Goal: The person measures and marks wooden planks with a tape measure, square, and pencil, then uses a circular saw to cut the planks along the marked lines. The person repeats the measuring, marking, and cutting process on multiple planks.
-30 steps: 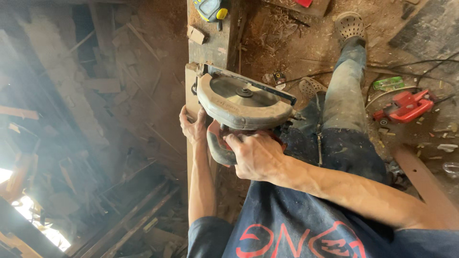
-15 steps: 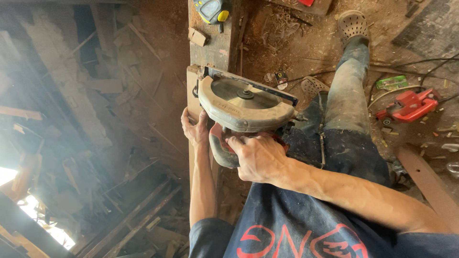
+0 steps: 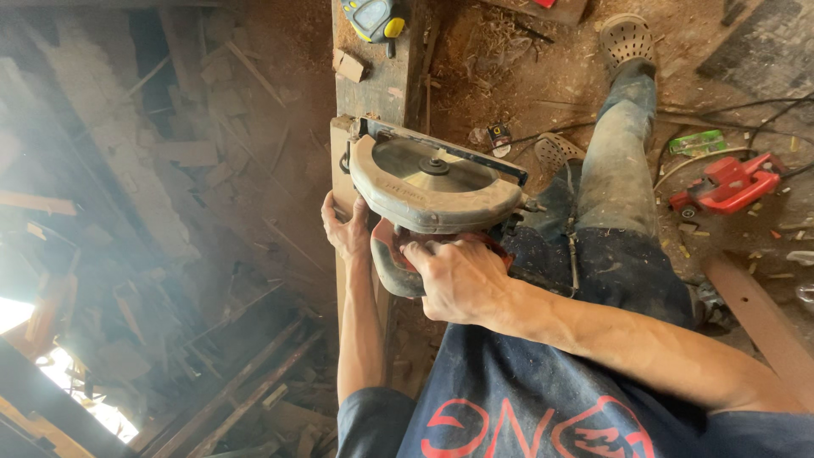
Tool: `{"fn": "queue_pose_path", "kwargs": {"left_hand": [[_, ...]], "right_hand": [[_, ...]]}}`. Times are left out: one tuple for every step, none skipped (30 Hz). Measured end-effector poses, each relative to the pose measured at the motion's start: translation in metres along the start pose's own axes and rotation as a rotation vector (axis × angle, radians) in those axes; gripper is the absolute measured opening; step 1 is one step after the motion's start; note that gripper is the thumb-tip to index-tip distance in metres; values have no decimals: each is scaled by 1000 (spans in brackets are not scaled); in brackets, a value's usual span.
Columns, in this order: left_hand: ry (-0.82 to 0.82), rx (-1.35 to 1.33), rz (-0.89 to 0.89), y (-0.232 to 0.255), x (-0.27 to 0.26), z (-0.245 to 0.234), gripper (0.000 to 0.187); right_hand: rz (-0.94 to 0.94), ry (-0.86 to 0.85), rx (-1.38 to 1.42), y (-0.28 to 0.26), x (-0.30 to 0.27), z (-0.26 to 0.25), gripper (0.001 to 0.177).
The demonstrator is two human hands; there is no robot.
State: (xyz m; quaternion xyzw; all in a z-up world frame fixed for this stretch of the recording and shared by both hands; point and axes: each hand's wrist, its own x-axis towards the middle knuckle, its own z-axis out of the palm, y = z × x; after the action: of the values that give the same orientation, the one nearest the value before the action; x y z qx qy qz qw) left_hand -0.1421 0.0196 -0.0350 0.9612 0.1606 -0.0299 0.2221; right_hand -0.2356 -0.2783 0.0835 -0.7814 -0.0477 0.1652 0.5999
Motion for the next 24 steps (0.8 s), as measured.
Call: {"fn": "queue_pose_path", "kwargs": {"left_hand": [[2, 4, 1, -2, 0, 1, 85], [4, 8, 1, -4, 1, 1, 85], [5, 12, 2, -6, 2, 2, 85], [6, 14, 12, -7, 3, 3, 84], [7, 16, 22, -9, 4, 3, 84], [7, 18, 32, -11, 4, 3, 84], [11, 21, 34, -11, 5, 3, 84], [16, 23, 36, -12, 6, 4, 84], [20, 25, 38, -13, 6, 4, 84], [17, 19, 34, -13, 6, 4, 84], [14, 11, 31, -13, 6, 4, 84], [11, 4, 27, -12, 6, 4, 84], [11, 4, 26, -12, 5, 4, 84], [10, 5, 25, -11, 5, 3, 83], [10, 5, 24, -10, 5, 3, 83], [9, -5, 22, -9, 4, 2, 83], [8, -15, 20, -8, 4, 2, 83], [6, -25, 18, -7, 3, 2, 82], [9, -15, 16, -7, 3, 2, 83], [11, -6, 15, -6, 3, 2, 83], [14, 4, 13, -5, 3, 2, 84], [8, 1, 5, -5, 3, 2, 84], [2, -1, -3, -5, 3, 1, 84], [-4, -2, -11, -5, 2, 1, 85]], "right_hand": [[-1, 2, -3, 0, 0, 0, 54], [-2, 3, -6, 1, 0, 0, 54], [4, -3, -12, 1, 1, 0, 54], [10, -10, -17, 1, 1, 1, 55], [16, -17, -22, 1, 1, 1, 56], [23, -26, -20, 1, 1, 1, 56], [28, -35, -18, 1, 1, 1, 56], [34, -44, -16, 1, 1, 1, 55], [24, -27, -19, 1, 1, 1, 56], [14, -11, -22, 2, 1, 2, 57], [3, 6, -26, 2, 1, 1, 57], [7, 2, -21, 2, 1, 1, 57], [9, -4, -16, 1, 1, 1, 56], [12, -9, -11, 1, 1, 1, 56], [17, -21, -14, 1, 1, 0, 57], [22, -33, -18, 1, 1, 0, 58], [28, -45, -22, 0, 1, 0, 60], [30, -48, -21, 0, 1, -1, 60], [33, -51, -20, 0, 2, -1, 60], [36, -54, -19, 1, 2, -1, 61], [26, -45, -17, 1, 2, 0, 60], [17, -36, -15, 1, 2, 0, 60], [8, -28, -11, 1, 2, 0, 60], [7, -27, -14, 2, 2, 1, 60]]}}
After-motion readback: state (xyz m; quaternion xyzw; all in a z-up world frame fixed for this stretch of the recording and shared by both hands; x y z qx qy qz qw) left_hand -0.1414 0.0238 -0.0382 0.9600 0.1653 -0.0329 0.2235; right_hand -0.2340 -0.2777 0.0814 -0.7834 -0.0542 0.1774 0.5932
